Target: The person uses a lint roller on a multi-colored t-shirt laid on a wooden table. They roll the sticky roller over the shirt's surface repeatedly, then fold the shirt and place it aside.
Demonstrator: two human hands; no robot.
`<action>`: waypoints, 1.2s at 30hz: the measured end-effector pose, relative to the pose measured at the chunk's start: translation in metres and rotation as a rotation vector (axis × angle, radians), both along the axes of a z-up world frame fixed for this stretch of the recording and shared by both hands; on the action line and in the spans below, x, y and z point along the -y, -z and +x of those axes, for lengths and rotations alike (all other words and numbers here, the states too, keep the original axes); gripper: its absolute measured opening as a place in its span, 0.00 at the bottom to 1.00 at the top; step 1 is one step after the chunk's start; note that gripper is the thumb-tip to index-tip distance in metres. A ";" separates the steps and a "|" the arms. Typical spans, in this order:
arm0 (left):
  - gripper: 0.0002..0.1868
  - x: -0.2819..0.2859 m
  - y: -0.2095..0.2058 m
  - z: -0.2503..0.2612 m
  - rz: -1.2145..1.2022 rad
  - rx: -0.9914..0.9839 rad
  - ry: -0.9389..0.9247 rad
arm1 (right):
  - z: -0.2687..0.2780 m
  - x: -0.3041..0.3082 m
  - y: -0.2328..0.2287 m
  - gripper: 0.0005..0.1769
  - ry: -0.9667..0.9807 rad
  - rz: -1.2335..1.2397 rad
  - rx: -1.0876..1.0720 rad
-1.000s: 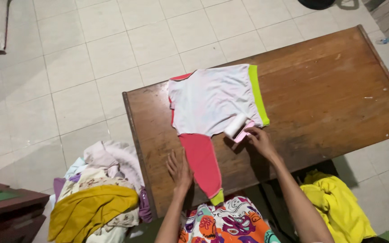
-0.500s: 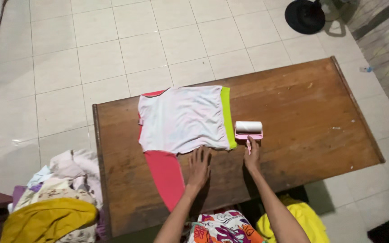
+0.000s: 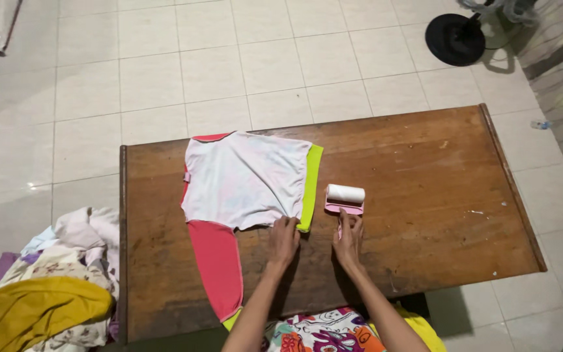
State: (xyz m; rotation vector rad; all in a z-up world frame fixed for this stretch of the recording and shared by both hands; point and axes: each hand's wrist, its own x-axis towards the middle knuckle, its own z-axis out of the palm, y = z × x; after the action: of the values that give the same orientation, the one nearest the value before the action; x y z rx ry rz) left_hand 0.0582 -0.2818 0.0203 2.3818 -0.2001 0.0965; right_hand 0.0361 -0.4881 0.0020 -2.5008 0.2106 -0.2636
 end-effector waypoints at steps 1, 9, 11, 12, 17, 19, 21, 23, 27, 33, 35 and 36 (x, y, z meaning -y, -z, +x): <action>0.11 -0.007 -0.010 -0.001 -0.042 -0.001 -0.004 | -0.001 -0.010 -0.014 0.41 -0.002 -0.037 0.003; 0.11 -0.081 -0.101 -0.033 -0.228 -0.044 -0.090 | 0.029 -0.082 -0.077 0.19 -0.515 0.127 0.154; 0.11 -0.104 -0.108 -0.041 -0.400 -0.161 -0.215 | 0.036 -0.099 -0.076 0.11 -0.556 0.261 0.067; 0.11 -0.114 -0.108 -0.045 -0.487 -0.219 -0.278 | 0.038 -0.108 -0.077 0.09 -0.578 0.370 -0.025; 0.43 -0.129 -0.091 -0.062 -0.366 0.059 -0.599 | 0.028 -0.149 -0.113 0.07 -0.661 0.822 -0.226; 0.46 -0.131 -0.085 -0.067 -0.597 -0.239 -0.606 | 0.020 -0.162 -0.133 0.07 -0.709 0.848 -0.185; 0.42 -0.129 -0.081 -0.078 -1.061 -0.676 -0.501 | 0.009 -0.174 -0.144 0.07 -0.727 0.741 -0.020; 0.34 -0.129 -0.073 -0.073 -1.107 -0.500 -0.336 | 0.000 -0.180 -0.144 0.07 -0.639 0.742 -0.037; 0.23 -0.148 -0.075 -0.066 -0.854 -0.360 -0.271 | -0.005 -0.173 -0.118 0.09 -0.342 0.805 -0.232; 0.25 -0.218 -0.082 -0.062 -0.178 -0.014 -0.456 | 0.003 -0.163 -0.120 0.11 -0.488 0.857 -0.269; 0.19 -0.231 -0.066 -0.049 -0.674 -0.212 -0.480 | 0.001 -0.158 -0.137 0.16 -0.592 0.539 -0.380; 0.16 -0.235 -0.058 -0.047 -0.922 -0.312 -0.485 | 0.001 -0.156 -0.139 0.21 -0.627 0.282 -0.420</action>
State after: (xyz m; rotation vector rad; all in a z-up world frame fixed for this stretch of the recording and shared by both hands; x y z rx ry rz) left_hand 0.0114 -0.0467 0.0787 1.4482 0.4807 0.0292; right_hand 0.0368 -0.3320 0.1409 -2.1810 -0.3474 0.5136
